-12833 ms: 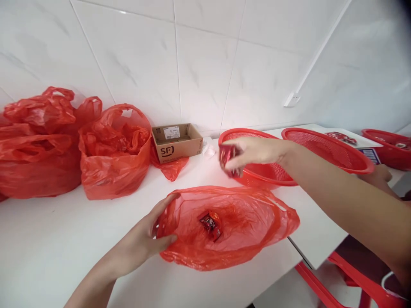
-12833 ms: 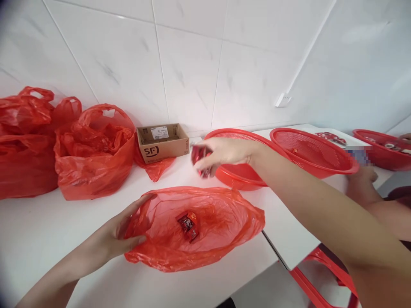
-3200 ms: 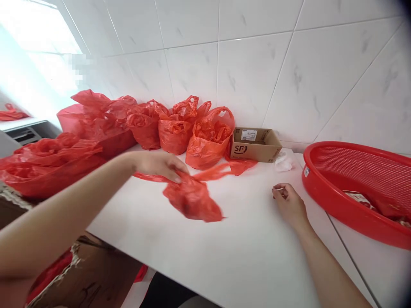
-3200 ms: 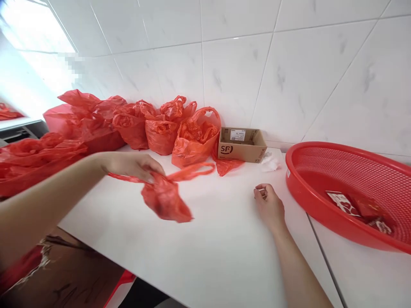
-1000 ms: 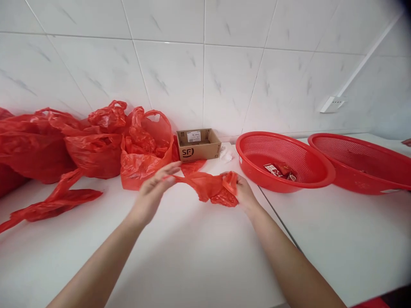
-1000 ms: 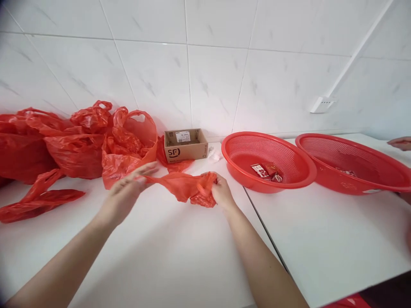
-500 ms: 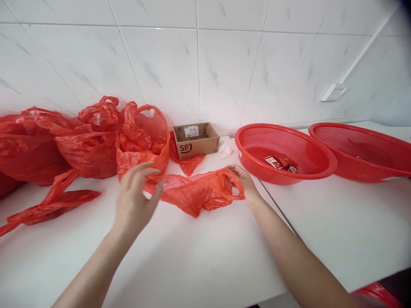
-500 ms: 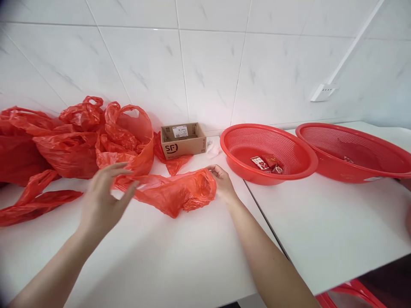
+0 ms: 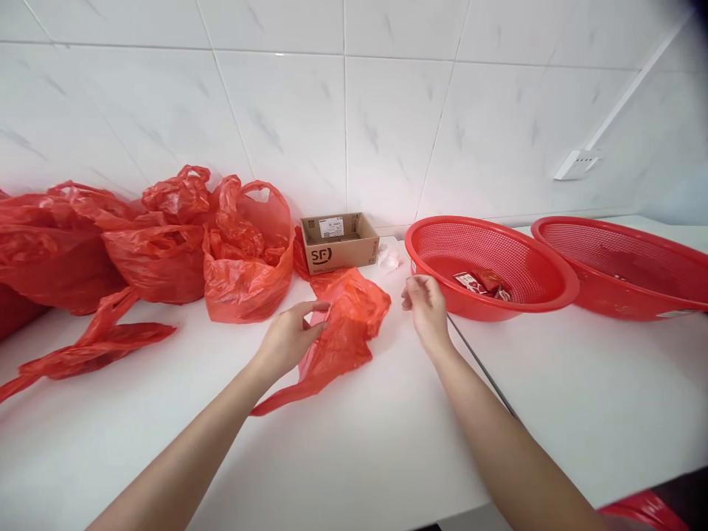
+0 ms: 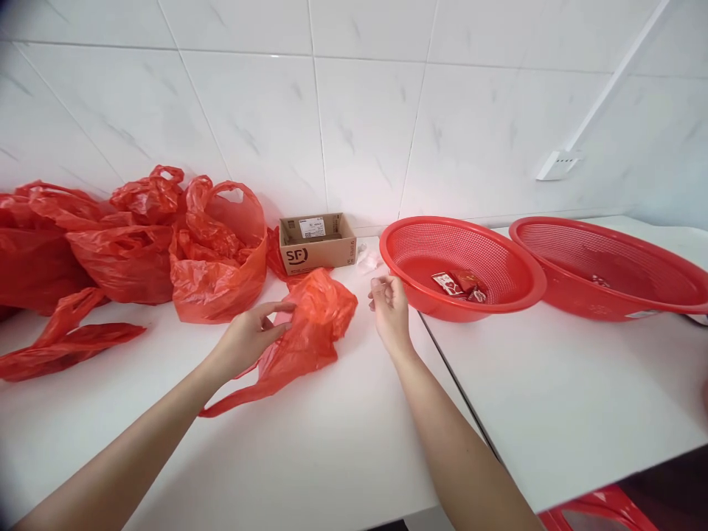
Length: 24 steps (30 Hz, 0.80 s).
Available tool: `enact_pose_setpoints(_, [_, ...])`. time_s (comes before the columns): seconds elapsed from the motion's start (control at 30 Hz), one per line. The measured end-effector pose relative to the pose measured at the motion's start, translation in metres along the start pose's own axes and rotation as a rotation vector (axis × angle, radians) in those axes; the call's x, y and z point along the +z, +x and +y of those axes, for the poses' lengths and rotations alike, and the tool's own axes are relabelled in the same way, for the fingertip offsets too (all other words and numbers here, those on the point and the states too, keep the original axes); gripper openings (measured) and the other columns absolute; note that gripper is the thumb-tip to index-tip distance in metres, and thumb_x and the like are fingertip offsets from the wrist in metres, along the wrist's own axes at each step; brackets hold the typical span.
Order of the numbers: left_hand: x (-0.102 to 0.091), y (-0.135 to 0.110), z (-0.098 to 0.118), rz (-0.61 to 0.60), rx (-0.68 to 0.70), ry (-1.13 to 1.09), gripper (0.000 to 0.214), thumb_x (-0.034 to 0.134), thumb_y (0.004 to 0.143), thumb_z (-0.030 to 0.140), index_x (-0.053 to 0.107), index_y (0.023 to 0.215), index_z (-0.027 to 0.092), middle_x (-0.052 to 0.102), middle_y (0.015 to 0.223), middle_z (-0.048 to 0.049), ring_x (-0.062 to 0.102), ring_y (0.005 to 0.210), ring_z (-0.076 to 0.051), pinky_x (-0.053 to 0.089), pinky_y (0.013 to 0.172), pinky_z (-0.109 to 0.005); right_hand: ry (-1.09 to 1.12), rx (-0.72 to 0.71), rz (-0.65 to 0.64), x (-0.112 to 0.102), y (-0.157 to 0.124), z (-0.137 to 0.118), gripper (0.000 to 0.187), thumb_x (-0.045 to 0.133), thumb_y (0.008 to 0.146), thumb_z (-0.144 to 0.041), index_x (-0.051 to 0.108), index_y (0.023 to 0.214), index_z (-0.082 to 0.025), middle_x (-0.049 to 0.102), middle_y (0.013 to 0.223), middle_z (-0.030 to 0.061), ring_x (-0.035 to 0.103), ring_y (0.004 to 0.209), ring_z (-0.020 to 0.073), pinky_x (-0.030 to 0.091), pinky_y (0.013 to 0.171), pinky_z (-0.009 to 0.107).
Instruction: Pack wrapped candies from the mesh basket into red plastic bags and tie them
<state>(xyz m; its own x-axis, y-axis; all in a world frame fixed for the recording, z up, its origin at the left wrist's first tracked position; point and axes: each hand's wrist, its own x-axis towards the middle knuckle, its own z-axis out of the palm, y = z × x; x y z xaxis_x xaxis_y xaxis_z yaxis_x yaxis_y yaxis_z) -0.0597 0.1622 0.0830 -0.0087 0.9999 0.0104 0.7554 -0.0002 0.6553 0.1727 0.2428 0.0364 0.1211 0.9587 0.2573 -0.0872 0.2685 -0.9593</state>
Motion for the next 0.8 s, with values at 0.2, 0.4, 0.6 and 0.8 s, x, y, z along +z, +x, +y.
enact_pose_setpoints(0.2, [0.015,-0.008,0.005,0.119,0.167,-0.001,0.048,0.054,0.082,0.021,0.056,0.129,0.027,0.059,0.129,-0.0013,0.059,0.072,-0.013,0.051,0.075,-0.03,-0.257,-0.64,-0.153,0.024,-0.047,-0.028,0.006,0.054,0.091,-0.026,0.054,0.097,-0.024,0.06,0.085,0.001,0.058,0.076,0.0149,0.048,0.07,0.029])
enact_pose_setpoints(0.4, [0.032,-0.011,0.013,0.12,0.279,-0.064,0.06,0.048,0.079,0.009,0.049,0.137,0.024,0.055,0.135,-0.0051,0.064,0.096,-0.016,0.053,0.087,-0.03,-0.817,-0.722,-0.413,0.041,-0.053,-0.016,0.016,0.046,0.094,-0.022,0.06,0.098,-0.018,0.07,0.094,0.0089,0.062,0.088,0.0223,0.042,0.085,0.038])
enact_pose_setpoints(0.6, [-0.015,0.003,-0.009,0.377,0.186,0.323,0.061,0.04,0.079,0.008,0.051,0.138,0.021,0.052,0.142,-0.0064,0.062,0.113,-0.025,0.052,0.09,-0.036,-1.341,-0.286,-0.391,0.016,-0.026,-0.015,0.032,0.048,0.094,-0.036,0.062,0.118,-0.02,0.071,0.069,0.0066,0.065,0.067,0.0242,0.034,0.081,0.042])
enact_pose_setpoints(0.8, [-0.037,0.0,-0.023,0.524,0.159,0.625,0.058,0.039,0.084,0.01,0.05,0.14,0.022,0.05,0.141,-0.0124,0.061,0.109,-0.03,0.053,0.082,-0.041,-1.247,-0.049,-0.437,0.014,-0.023,-0.021,0.066,0.059,0.085,-0.037,0.035,0.145,-0.022,0.073,0.087,0.0088,0.068,0.084,0.0304,0.04,0.072,0.039])
